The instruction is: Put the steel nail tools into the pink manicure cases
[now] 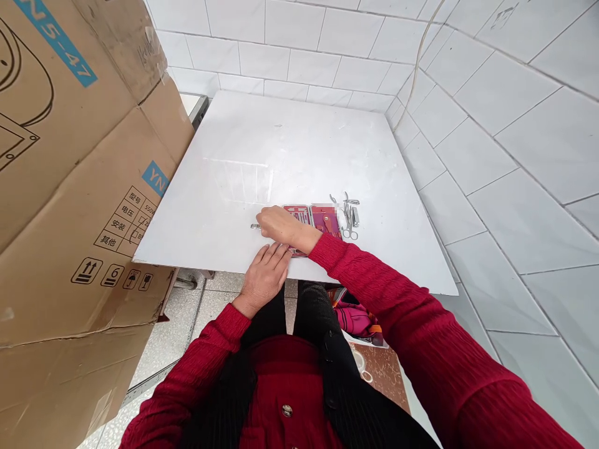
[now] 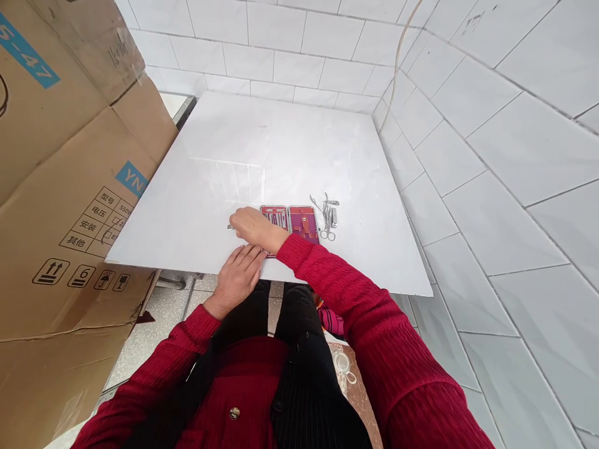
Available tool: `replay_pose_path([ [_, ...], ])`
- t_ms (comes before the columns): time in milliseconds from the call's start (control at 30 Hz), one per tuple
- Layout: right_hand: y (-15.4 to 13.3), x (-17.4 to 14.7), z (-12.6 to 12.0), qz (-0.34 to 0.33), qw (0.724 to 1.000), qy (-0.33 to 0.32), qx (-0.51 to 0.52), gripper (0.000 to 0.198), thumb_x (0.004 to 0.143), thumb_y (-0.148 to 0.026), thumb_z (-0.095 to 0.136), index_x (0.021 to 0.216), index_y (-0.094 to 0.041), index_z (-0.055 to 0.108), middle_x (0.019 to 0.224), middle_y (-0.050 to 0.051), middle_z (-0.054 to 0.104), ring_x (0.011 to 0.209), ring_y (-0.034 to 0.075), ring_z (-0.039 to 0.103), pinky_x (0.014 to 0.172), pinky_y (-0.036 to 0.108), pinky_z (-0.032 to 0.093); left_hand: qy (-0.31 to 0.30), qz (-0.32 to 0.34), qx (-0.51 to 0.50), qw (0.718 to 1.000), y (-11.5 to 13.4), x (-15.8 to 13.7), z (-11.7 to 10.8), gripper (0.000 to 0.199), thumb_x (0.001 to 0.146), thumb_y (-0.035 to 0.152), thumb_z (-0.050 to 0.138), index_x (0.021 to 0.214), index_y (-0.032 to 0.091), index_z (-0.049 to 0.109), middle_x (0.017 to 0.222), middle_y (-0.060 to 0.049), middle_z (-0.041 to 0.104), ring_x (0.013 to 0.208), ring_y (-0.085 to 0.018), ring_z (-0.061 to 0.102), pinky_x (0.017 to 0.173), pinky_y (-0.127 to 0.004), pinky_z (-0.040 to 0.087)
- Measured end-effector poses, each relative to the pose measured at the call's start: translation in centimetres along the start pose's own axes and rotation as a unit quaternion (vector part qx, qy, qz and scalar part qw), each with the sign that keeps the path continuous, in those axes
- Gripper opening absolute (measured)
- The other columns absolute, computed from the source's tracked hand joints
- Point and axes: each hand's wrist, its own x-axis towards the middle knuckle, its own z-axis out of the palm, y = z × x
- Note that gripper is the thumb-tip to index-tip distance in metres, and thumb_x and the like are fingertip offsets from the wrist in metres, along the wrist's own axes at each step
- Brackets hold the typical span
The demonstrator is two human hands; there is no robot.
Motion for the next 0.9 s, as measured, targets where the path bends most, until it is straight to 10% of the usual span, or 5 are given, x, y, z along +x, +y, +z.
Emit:
replay_pose_path([
  [900,3.4,-11.7,0.0,-0.036,0.993,-0.073,-0.087,0.017,0.096,-0.006,0.049,0.103,-0.007,0.064,0.098,0.017,0.07,0.091,0.025,0.068,0.068,0.032,0.042,-0.027,-0.006,-0.025,0.999,-0.2,0.2,0.0,0.043,0.099,0.014,0.046,0.141,0.015,0.056,0.149,-0.013,0.058,0.143,-0.027,0.05,0.119,-0.048,0.04],
])
